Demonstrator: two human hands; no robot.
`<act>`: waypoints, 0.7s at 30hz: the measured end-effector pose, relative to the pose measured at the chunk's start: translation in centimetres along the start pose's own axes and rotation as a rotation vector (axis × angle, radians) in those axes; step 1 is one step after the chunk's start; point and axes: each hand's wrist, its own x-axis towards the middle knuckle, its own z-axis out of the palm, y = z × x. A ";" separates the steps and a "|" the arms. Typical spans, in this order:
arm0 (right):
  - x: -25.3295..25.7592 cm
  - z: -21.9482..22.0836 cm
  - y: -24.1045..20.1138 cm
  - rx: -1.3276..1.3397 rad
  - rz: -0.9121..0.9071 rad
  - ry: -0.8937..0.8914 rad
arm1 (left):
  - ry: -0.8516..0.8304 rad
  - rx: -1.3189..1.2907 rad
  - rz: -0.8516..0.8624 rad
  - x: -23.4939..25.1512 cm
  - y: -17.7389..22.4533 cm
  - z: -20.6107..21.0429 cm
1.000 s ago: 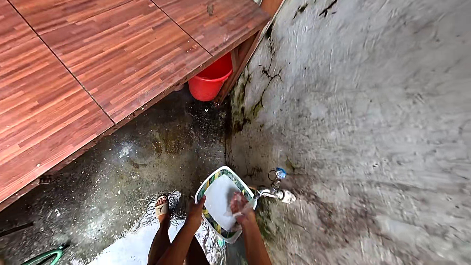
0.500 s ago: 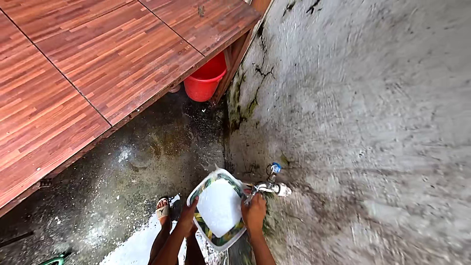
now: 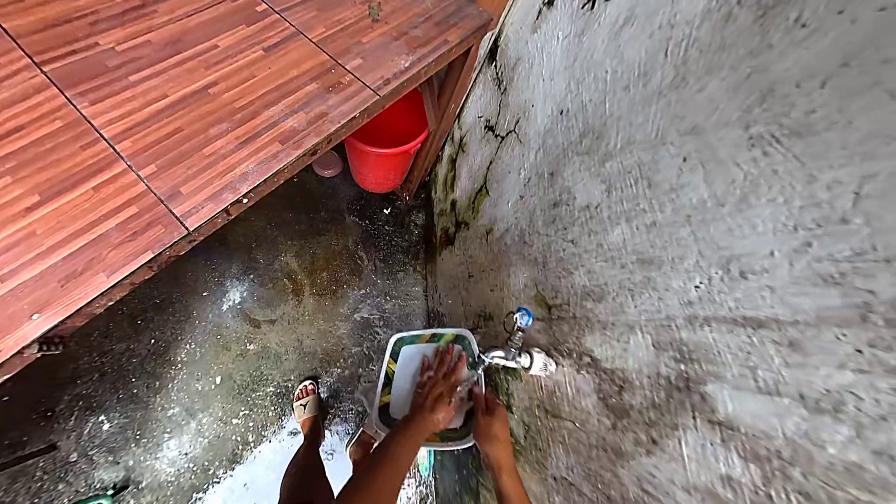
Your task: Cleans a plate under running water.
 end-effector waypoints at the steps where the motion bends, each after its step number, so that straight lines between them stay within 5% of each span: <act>1: -0.4 0.1 0.1 0.002 0.002 0.006 | 0.059 0.007 -0.053 0.9 -0.3 0.0; 3: -1.1 0.9 0.2 0.023 0.016 0.017 | 0.070 0.013 -0.178 2.2 0.3 -0.4; 7: -0.8 1.2 1.2 0.182 0.048 0.040 | -0.143 0.043 0.084 1.9 1.6 -2.5; 10: -0.6 1.7 1.7 0.271 0.070 0.056 | -0.075 0.102 0.038 1.9 1.5 -2.1; 13: 0.7 2.1 1.7 0.341 0.075 0.058 | -0.129 0.035 0.015 -1.6 2.7 -2.4; 17: 2.3 1.8 0.9 0.226 0.122 -0.037 | -0.213 0.126 0.236 -7.3 -0.6 -3.7; 19: 1.7 2.4 -0.4 0.362 0.184 -0.180 | -0.010 0.091 0.146 -7.5 -2.4 -4.4; 21: 1.5 3.1 -1.9 0.705 0.243 -0.265 | 0.079 -0.125 -0.163 -6.0 -1.5 -7.4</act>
